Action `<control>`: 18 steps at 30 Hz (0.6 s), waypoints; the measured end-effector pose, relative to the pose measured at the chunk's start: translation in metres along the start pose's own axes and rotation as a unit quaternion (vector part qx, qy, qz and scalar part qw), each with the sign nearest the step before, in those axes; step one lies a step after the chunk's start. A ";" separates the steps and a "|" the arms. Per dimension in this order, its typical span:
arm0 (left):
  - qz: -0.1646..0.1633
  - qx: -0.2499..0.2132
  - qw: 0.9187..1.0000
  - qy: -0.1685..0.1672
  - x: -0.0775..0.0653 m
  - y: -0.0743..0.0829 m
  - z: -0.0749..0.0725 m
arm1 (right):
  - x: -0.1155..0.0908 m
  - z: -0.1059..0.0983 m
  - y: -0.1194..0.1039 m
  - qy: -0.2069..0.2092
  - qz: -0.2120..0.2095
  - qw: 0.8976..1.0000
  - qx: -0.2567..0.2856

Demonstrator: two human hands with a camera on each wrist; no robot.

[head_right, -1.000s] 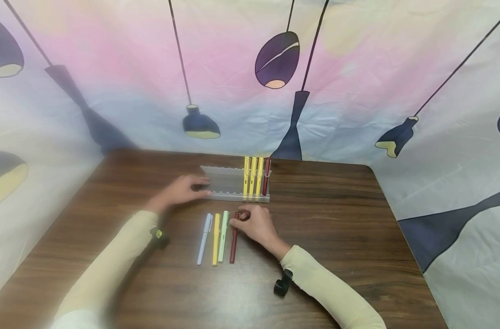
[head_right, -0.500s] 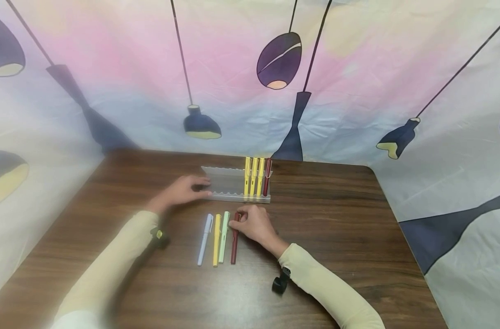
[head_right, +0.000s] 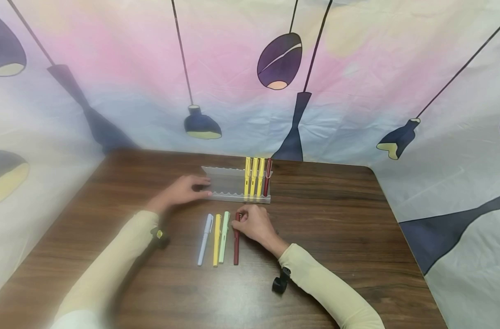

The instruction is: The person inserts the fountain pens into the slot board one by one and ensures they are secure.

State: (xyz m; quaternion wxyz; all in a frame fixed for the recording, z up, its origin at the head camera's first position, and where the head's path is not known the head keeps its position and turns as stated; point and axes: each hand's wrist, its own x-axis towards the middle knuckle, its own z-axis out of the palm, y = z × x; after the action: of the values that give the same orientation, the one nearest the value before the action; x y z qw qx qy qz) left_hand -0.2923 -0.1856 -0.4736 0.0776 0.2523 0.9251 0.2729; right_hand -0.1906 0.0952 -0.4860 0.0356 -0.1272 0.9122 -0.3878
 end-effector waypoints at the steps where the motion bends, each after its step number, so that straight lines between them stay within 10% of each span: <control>1: 0.001 0.000 1.000 0.000 0.000 0.000 0.000 | 0.000 0.000 0.000 0.001 0.000 1.000 0.004; 18: 0.001 -0.003 1.000 -0.002 0.001 -0.001 0.000 | -0.001 -0.019 -0.012 0.008 0.003 0.999 0.043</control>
State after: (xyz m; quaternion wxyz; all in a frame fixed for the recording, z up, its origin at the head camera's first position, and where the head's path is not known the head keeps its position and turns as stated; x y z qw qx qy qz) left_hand -0.2932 -0.1858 -0.4746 0.0801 0.2540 0.9238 0.2752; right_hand -0.1901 0.1007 -0.4642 0.0346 -0.1201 0.8953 -0.4275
